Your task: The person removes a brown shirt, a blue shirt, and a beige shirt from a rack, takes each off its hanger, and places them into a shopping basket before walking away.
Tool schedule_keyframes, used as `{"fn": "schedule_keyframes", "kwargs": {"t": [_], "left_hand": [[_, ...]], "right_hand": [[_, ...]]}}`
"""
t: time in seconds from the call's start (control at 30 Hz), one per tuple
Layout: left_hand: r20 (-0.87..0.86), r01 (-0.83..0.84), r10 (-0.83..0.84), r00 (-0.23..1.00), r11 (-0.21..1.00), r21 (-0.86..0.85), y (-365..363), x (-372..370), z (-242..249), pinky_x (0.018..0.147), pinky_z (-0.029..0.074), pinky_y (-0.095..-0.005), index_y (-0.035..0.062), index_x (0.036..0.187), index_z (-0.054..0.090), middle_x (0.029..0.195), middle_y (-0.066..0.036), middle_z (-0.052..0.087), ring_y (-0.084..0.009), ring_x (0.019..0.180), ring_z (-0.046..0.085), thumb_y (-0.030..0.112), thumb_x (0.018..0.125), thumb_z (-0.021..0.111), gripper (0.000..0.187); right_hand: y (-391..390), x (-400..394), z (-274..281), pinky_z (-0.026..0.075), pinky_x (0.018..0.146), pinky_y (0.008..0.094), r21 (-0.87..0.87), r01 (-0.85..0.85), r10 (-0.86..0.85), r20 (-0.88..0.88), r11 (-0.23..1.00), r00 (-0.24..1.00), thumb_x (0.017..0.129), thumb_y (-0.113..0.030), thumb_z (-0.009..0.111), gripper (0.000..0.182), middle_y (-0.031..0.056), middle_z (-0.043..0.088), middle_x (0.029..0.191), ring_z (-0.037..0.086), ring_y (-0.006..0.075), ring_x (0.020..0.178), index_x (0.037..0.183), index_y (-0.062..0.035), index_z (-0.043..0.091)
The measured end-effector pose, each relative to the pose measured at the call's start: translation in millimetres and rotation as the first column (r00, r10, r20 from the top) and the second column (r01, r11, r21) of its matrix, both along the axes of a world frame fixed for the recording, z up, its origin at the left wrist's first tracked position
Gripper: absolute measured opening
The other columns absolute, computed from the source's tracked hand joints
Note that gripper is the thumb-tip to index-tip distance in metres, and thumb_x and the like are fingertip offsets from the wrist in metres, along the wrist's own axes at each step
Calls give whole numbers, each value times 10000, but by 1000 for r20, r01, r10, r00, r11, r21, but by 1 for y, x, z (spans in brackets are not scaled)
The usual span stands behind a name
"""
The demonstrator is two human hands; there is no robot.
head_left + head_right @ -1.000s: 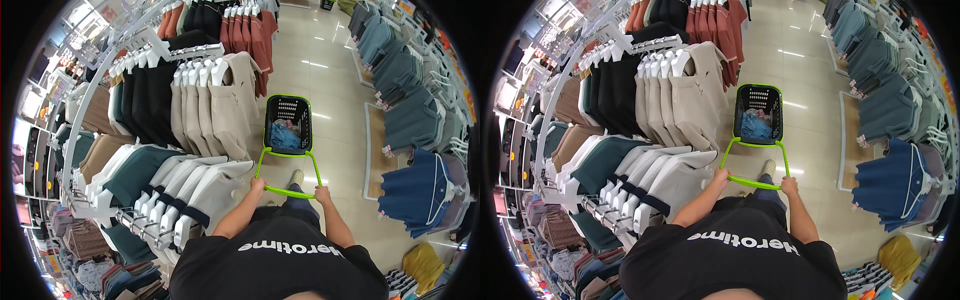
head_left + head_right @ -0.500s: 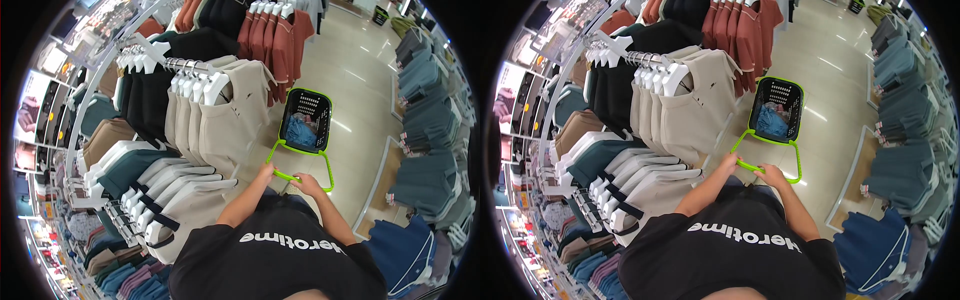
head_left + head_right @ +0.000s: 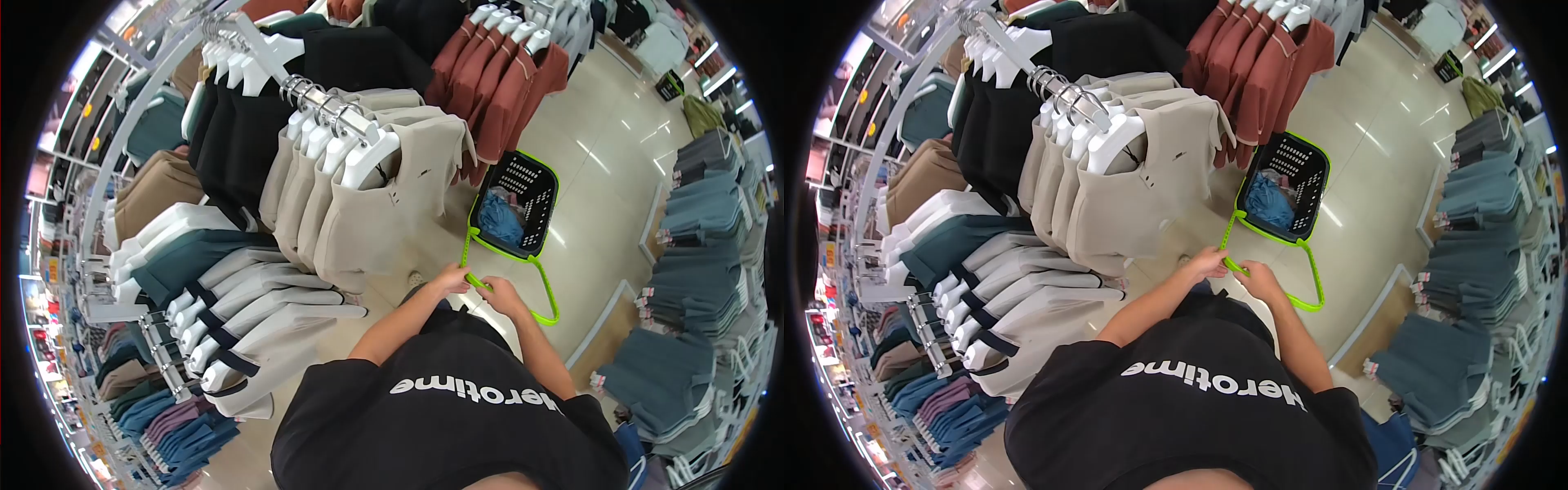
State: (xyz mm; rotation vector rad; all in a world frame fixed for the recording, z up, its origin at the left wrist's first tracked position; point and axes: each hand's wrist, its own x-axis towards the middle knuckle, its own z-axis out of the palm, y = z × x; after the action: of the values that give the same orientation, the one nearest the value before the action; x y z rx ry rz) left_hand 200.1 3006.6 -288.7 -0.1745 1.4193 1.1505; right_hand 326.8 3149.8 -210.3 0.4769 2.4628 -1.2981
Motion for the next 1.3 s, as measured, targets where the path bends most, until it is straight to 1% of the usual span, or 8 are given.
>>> {"fn": "schedule_keyframes", "kwargs": {"t": [0.13,0.3,0.5,0.7,0.87,1.13,1.2,1.3], "left_hand": [[-69,-1,2,998,1000,4,9,-14,3,703,578,-369,19,1111,626,877,-112,670,-197,773,671,361,947,557,386],[-686,108,-114,719,993,-52,-1,-38,-8,819,535,-403,0,1192,651,964,-219,707,-334,914,688,323,876,586,457],[-763,-133,5,647,985,-106,-9,-58,40,767,517,-381,-1,1187,646,923,-175,710,-287,847,685,311,885,617,435],[-826,-405,141,545,908,-112,-2,-54,89,721,519,-402,5,1161,656,866,-171,700,-312,785,675,273,897,623,378],[-905,-640,287,314,768,22,13,-63,158,676,525,-400,2,1109,675,829,-162,694,-300,724,670,175,901,629,275],[-929,-767,24,-370,556,320,-4,-88,254,735,519,-366,0,1021,679,886,-147,656,-287,785,646,31,858,631,173],[-903,-817,-116,-413,486,311,-28,-88,257,844,486,-396,18,1083,656,1023,-150,629,-315,944,614,62,842,653,245],[-881,-887,-317,-351,413,204,-63,-84,261,920,440,-430,38,1171,624,1147,-153,584,-330,1048,570,132,824,692,366]], "right_hand": [[24,-26,-6,519,635,361,48,-58,61,-42,997,997,873,-208,650,232,142,681,717,669,228,639,877,23,664],[52,-61,-1,507,625,409,-68,-112,119,102,991,988,824,-232,678,245,163,668,667,664,288,629,789,10,684],[105,-116,-18,452,551,370,-102,-611,619,136,785,773,803,-308,727,344,95,608,598,561,196,546,690,6,643],[130,-175,-17,473,569,352,-260,-679,727,232,687,647,901,-401,630,467,93,617,611,582,175,563,737,34,671],[142,-201,-44,503,622,378,-157,-644,663,151,749,734,912,-476,568,563,143,658,638,657,249,624,705,38,670],[144,-222,-21,513,687,439,210,-655,669,6,726,743,882,-393,629,410,206,667,738,672,390,749,793,2,696],[137,-240,-1,509,667,415,56,-320,317,-372,946,872,878,-288,658,302,195,662,756,664,343,710,965,0,680],[125,-275,62,487,651,291,-143,-65,-42,-638,988,769,892,-66,617,323,91,626,903,586,175,716,1209,-6,596]]}}
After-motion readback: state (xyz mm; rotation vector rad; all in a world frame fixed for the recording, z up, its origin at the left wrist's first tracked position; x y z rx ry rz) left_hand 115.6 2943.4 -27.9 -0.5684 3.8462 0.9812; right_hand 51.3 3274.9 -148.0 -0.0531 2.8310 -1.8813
